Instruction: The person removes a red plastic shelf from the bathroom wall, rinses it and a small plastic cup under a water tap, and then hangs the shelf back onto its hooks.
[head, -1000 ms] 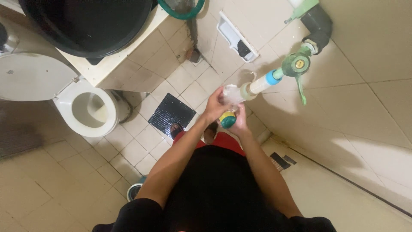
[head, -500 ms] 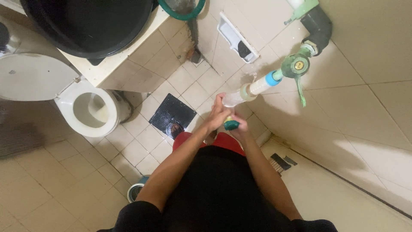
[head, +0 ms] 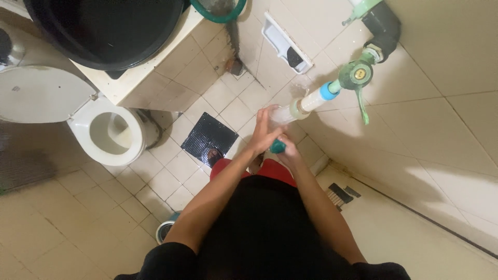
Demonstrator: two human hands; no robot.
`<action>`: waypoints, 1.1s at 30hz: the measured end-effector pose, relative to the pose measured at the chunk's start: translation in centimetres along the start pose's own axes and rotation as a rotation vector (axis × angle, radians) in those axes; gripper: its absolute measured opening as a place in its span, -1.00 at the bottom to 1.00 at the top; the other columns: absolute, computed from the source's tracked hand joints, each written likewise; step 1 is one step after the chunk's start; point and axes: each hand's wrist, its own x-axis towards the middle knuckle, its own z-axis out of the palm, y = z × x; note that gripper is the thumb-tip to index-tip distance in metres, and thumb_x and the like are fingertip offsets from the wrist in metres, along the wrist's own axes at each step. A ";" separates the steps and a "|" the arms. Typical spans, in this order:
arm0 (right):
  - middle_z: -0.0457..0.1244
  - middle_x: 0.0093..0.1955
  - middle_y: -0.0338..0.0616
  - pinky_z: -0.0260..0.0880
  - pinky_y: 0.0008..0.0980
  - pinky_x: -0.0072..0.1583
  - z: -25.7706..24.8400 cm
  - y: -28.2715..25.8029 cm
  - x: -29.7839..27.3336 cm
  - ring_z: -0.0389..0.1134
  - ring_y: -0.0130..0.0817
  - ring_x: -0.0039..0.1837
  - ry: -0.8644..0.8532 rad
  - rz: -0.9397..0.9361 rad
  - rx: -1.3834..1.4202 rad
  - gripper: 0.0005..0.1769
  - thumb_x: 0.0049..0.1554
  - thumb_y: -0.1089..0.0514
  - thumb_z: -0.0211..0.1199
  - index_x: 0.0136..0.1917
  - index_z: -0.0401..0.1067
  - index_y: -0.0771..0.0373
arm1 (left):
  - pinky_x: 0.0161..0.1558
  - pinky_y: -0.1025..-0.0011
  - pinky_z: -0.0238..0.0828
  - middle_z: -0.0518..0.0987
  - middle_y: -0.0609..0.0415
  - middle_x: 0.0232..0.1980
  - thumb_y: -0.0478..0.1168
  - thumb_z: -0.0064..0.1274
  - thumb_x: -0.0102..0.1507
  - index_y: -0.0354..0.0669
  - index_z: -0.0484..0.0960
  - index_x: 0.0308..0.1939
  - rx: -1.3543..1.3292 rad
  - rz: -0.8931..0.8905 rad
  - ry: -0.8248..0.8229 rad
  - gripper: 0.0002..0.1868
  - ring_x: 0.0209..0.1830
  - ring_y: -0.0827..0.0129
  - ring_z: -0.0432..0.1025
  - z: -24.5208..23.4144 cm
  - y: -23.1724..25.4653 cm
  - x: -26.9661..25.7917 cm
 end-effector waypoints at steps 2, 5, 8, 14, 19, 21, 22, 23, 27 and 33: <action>0.40 -0.35 -0.03 0.44 -0.22 -0.07 -1.9 0.7 0.8 0.49 -0.11 -0.22 0.020 -0.013 -0.008 -0.72 0.16 0.08 0.26 -0.38 0.48 0.13 | 0.56 -0.13 -0.17 0.15 -0.26 0.45 -0.08 0.13 0.15 -0.05 0.19 0.47 -0.095 -0.009 -0.061 -0.18 0.57 -0.22 -0.02 -0.3 0.1 -0.2; 0.32 -0.50 -0.19 0.37 -0.45 -0.10 -1.3 0.6 0.5 0.44 -0.40 -0.33 0.158 -0.013 0.019 -0.61 0.16 0.05 0.24 -0.50 0.37 0.05 | 0.43 -0.10 0.18 0.38 -0.27 0.35 -0.24 0.15 0.07 0.01 0.17 0.43 -0.052 -0.011 -0.009 -0.16 0.45 -0.23 0.23 -0.5 0.6 -0.8; 0.40 -0.24 0.06 0.46 -0.06 -0.17 0.4 -0.3 0.3 0.48 0.01 -0.18 0.158 -0.069 0.079 -0.73 0.21 0.00 0.24 -0.26 0.48 0.15 | 0.26 0.01 0.42 0.50 -0.24 0.23 -0.30 0.27 0.05 -0.05 0.18 0.35 -0.143 0.035 0.067 -0.16 0.29 -0.13 0.40 -0.5 -0.4 -0.5; 0.44 -0.19 -0.12 0.48 -0.18 -0.04 3.4 -0.2 -0.2 0.47 -0.14 -0.12 0.332 0.069 0.082 -0.81 0.15 0.00 0.24 -0.23 0.49 0.09 | 0.19 -0.03 0.47 0.39 -0.20 0.16 -0.13 0.36 0.07 -0.24 0.36 0.24 0.231 0.200 0.055 -0.26 0.27 -0.19 0.32 -0.5 -2.9 -0.3; 0.41 -0.27 -0.19 0.50 -0.23 -0.12 -2.2 1.9 2.4 0.47 -0.17 -0.19 0.539 0.061 0.169 -0.86 0.00 -0.05 0.37 -0.23 0.58 0.00 | 0.25 -0.05 0.38 0.50 -0.13 0.17 -0.21 0.29 0.11 -0.05 0.33 0.37 0.155 0.108 0.021 -0.23 0.25 -0.11 0.40 0.1 -3.1 -0.9; 0.42 -0.24 -0.12 0.52 -0.17 -0.12 -3.6 1.8 2.7 0.48 -0.13 -0.16 0.541 0.056 0.120 -0.81 0.00 -0.06 0.36 -0.22 0.58 0.05 | 0.20 0.03 0.40 0.52 -0.06 0.10 -0.19 0.38 0.04 -0.03 0.37 0.30 0.217 0.093 0.084 -0.23 0.19 -0.03 0.43 0.0 -2.4 -0.5; 0.43 -0.20 -0.06 0.53 -0.10 -0.12 -4.3 1.7 3.0 0.50 -0.09 -0.13 0.542 0.051 0.070 -0.77 0.01 -0.08 0.35 -0.21 0.58 0.10 | 0.15 0.10 0.43 0.54 0.00 0.03 -0.17 0.46 -0.03 -0.01 0.40 0.22 0.278 0.079 0.147 -0.22 0.12 0.05 0.46 0.0 -2.1 -0.3; 0.43 -0.20 -0.06 0.53 -0.10 -0.12 -4.1 1.6 3.1 0.50 -0.09 -0.13 0.539 0.055 0.067 -0.77 0.01 -0.08 0.35 -0.21 0.58 0.10 | 0.15 0.10 0.43 0.54 0.00 0.03 -0.17 0.46 -0.03 -0.01 0.40 0.22 0.278 0.077 0.153 -0.22 0.12 0.05 0.46 -0.3 -2.0 0.0; 0.44 -0.15 -0.07 0.54 0.07 -0.17 -3.8 1.3 3.5 0.50 -0.04 -0.14 0.566 0.116 0.074 -0.75 -0.02 -0.08 0.40 -0.14 0.60 0.07 | 0.20 0.13 0.33 0.43 0.20 0.04 -0.10 0.47 -0.01 0.22 0.50 0.20 0.661 0.111 0.183 -0.28 0.15 0.15 0.31 -1.5 -4.0 1.7; 0.36 -0.12 -0.22 0.58 0.03 -0.05 -6.1 1.4 3.0 0.45 -0.14 -0.07 0.735 0.223 -0.195 -0.67 -0.08 -0.08 0.46 -0.03 0.57 -0.04 | -0.05 0.26 0.42 0.33 0.15 0.03 -0.29 0.38 0.06 0.12 0.58 0.11 1.283 0.399 0.181 -0.45 0.09 0.23 0.30 -1.5 -4.4 2.5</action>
